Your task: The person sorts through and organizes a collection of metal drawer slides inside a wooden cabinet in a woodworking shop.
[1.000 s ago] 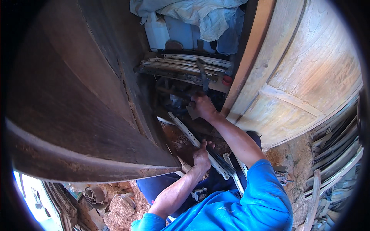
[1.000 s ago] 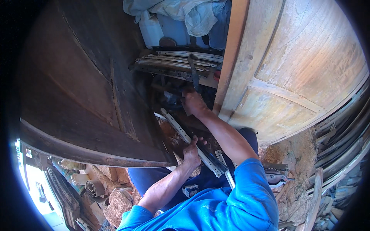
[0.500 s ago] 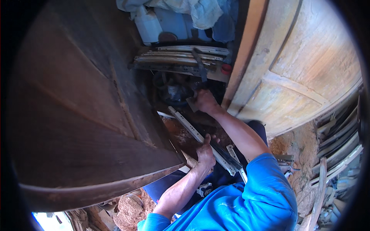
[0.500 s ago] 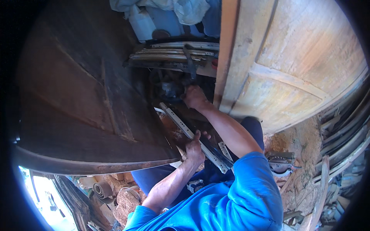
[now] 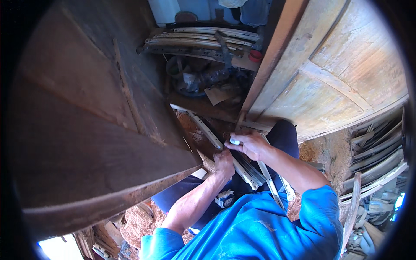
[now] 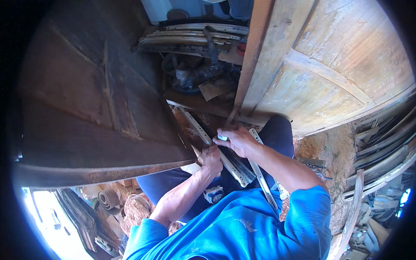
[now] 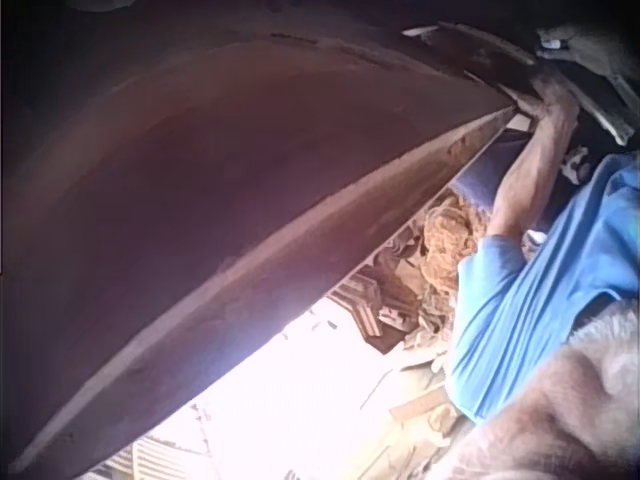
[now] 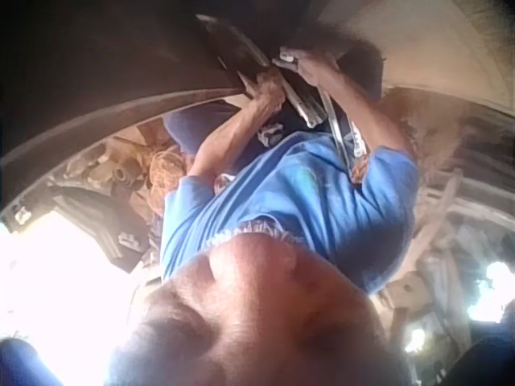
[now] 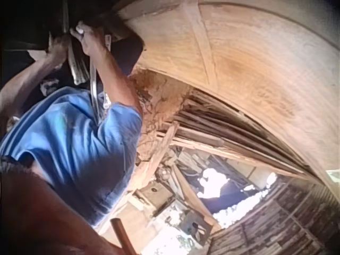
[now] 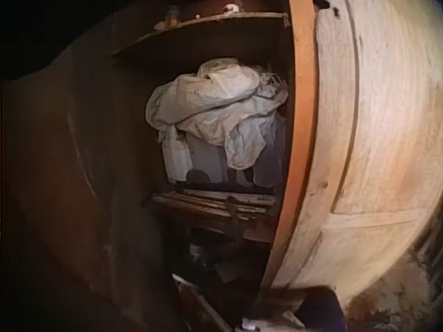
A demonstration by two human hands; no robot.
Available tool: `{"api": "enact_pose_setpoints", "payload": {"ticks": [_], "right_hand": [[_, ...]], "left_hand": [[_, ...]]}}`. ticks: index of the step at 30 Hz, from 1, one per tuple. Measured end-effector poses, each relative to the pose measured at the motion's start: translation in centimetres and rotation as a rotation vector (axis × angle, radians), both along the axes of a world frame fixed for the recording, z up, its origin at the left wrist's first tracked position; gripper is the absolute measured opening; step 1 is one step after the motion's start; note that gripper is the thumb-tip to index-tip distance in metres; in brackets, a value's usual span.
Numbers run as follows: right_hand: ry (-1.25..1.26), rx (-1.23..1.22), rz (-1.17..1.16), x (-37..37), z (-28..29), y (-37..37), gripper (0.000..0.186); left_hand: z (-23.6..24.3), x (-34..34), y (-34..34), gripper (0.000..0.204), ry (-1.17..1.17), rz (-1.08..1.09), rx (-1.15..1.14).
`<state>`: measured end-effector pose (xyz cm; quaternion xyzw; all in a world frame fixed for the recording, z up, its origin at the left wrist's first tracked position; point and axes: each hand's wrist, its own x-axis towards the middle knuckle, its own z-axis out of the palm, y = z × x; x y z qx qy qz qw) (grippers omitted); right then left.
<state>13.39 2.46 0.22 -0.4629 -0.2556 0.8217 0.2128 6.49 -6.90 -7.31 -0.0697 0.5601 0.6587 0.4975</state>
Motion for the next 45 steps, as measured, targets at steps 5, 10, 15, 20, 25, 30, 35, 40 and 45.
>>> {"api": "enact_pose_setpoints", "payload": {"ticks": [5, 10, 15, 20, 25, 30, 35, 40, 45], "right_hand": [[-0.043, 0.053, 0.119, -3.9, 0.8, 1.0, 0.026], [0.031, 0.268, -0.051, -7.0, -2.4, 3.7, 0.021], [0.046, 0.348, -0.369, -9.9, -3.8, 9.0, 0.026], [-0.164, 1.011, -0.620, -12.5, -5.6, 13.9, 0.043], [-0.807, 0.977, -0.218, -13.2, -7.5, 17.6, 0.049], [-0.974, 1.226, 0.246, -11.8, -9.3, 16.1, 0.039], [-0.700, 1.560, 0.698, -13.0, 4.5, 9.8, 0.029], [-1.255, 1.638, 0.181, -14.7, 13.9, 17.8, 0.033], [-1.359, 1.404, 0.383, -16.4, 11.6, 25.1, 0.037]], "left_hand": [[2.0, -0.4, 0.4, 0.025, 0.026, 0.026, -0.067], [2.8, -0.4, 0.6, 0.019, 0.029, -0.025, -0.014], [3.1, -0.2, 1.2, 0.017, -0.121, 0.049, 0.029], [4.5, 0.1, 1.0, 0.020, -0.089, 0.021, 0.098], [6.9, 0.2, 1.4, 0.017, -0.026, 0.053, -0.015], [4.0, 0.6, 1.9, 0.012, -0.137, 0.031, 0.114], [3.4, -0.9, 1.3, 0.014, -0.191, 0.045, 0.064], [3.2, -0.5, 1.7, 0.015, -0.250, 0.036, 0.073], [3.4, -0.3, 1.7, 0.015, -0.212, 0.028, 0.129]]}}
